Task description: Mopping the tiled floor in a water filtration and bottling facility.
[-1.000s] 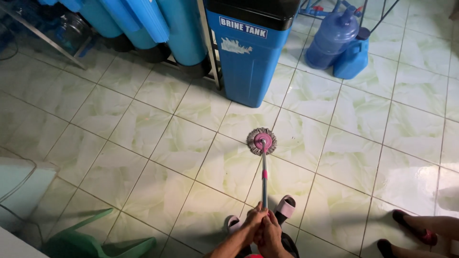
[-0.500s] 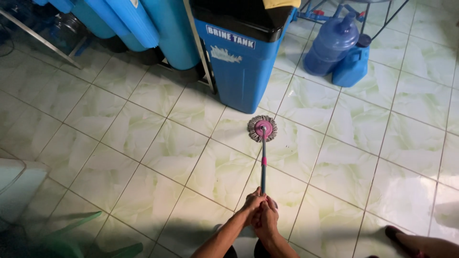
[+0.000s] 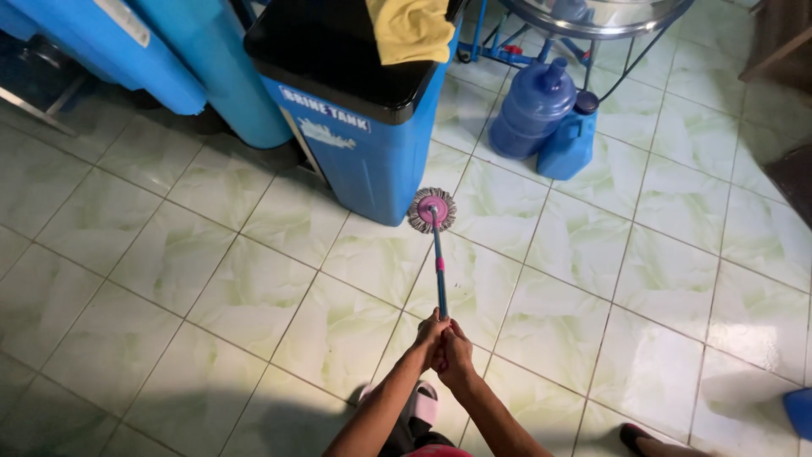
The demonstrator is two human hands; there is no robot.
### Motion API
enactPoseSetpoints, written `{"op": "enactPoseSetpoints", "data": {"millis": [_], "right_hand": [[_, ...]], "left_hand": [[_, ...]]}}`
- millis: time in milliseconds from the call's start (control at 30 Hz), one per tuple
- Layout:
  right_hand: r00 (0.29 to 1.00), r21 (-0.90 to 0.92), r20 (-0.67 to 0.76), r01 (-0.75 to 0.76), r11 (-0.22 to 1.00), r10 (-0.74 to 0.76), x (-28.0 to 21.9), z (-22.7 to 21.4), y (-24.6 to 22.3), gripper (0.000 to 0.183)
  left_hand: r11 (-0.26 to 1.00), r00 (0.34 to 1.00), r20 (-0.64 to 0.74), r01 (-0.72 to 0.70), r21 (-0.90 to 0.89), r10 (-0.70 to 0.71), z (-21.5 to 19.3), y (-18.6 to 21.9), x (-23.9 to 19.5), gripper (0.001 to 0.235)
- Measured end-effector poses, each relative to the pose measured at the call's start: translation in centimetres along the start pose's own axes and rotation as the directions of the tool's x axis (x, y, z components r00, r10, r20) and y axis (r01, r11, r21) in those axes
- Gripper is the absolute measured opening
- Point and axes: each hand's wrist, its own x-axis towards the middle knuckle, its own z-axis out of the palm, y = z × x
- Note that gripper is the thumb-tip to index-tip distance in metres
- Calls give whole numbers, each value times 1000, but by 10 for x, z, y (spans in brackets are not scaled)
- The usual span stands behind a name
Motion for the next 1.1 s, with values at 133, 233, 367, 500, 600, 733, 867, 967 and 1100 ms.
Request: {"op": "enactPoseSetpoints", "data": {"millis": [133,233,367,500,600,733,867,967,1100], "right_hand": [[1000,-2,-3,-21,1000,21,26,7,-38,40],[999,5,-16,-29,1000,29,47,11,-66,42],[1000,-1,28,8,1000,-8,89,16,-105,42],[1000,-8,22,2,1000,-2,102,44,-157,41],[1000,-16,1,-10,1000,10,120,62,-196,40],[1000,-28,-6,-27,999,26,134,71,-229,41],[998,-75,-25,-57,996,55,160,64,-275,43],[994,-145,-38,-109,983,104,179,50,-320,42],[992,-281,-51,-122,952,112,208,33,-389,43]], "left_hand": [[996,995,59,-78,-39,80,18,24,36,27],[996,998,-1,-67,58,67,38,58,42,21],[991,990,54,-135,16,134,55,83,78,17],[989,989,-30,-142,37,143,80,135,100,14],[992,991,-43,-128,19,128,93,169,125,15],[998,999,-31,-38,-49,36,114,203,139,27],[998,993,-109,-56,-29,53,146,201,191,22],[984,988,-112,-118,-135,103,185,207,221,22],[974,985,-170,-44,-222,6,243,238,245,31]]}}
